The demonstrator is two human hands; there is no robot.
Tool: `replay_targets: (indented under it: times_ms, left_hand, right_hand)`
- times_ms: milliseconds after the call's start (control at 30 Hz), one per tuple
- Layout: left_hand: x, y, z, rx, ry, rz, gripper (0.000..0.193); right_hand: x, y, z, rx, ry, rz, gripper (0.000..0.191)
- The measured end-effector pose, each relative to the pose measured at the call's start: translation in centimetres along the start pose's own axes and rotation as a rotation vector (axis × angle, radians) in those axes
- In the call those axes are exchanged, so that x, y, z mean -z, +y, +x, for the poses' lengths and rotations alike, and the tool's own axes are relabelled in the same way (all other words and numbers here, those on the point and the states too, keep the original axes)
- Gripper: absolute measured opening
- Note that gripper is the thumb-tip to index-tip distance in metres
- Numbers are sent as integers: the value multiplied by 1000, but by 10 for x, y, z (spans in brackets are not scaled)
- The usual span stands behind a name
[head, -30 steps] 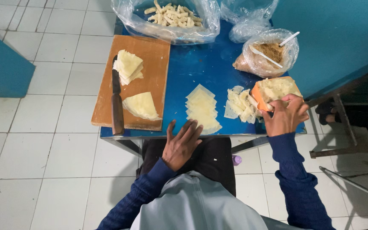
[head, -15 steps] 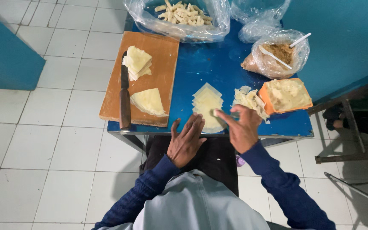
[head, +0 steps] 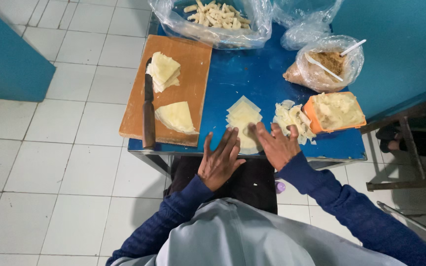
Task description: The person sits at a table and folds thin translucent wafer sheets in half one at a time, stacking the folded pieces on the table. They occasionally use a plastic spoon to scoop brown powder from a plastic bag and place it onto a sheet before folding, and at the end they reach toward a bag of puffed snack sticks.
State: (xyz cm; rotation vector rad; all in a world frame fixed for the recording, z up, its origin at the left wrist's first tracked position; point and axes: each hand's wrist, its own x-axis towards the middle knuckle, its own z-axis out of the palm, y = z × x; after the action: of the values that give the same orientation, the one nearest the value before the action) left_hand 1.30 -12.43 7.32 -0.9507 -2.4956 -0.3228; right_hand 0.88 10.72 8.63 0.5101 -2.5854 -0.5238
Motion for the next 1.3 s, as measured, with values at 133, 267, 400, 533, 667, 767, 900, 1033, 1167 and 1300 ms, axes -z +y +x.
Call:
replay_targets:
  times_ms: [133, 267, 400, 533, 667, 767, 900, 1033, 1167, 1300]
  left_hand:
    - [3, 1, 1, 5, 9, 13, 59]
    - [8, 1, 6, 38, -14, -66, 53]
    - [13, -2, 12, 33, -17, -82, 47]
    - [9, -13, 23, -22, -23, -81, 44]
    - [4, -19, 25, -92, 28, -60, 53]
    - [3, -20, 22, -86, -39, -71, 55]
    - [6, -20, 23, -100, -54, -75, 55]
    - [11, -20, 28, -96, -60, -51, 54]
    - [12, -21, 32, -67, -100, -103, 58]
    - [5, -22, 37, 23, -100, -167, 67]
  right_hand:
    - [7, 7, 0, -59, -27, 67, 69]
    - [12, -9, -10, 4, 30, 110, 72]
    - [6, -12, -7, 51, -45, -19, 76]
    - [0, -5, 10, 30, -104, 34, 76]
    - [-2, 1, 22, 24, -118, 9, 79]
    - [-5, 1, 26, 19, -123, 23, 83]
    - [-10, -1, 28, 19, -55, -8, 78]
    - [-16, 14, 34, -62, -35, 85, 65]
    - [-32, 36, 44, -166, 101, 698, 80]
    - [-51, 21, 59, -107, 32, 923, 91]
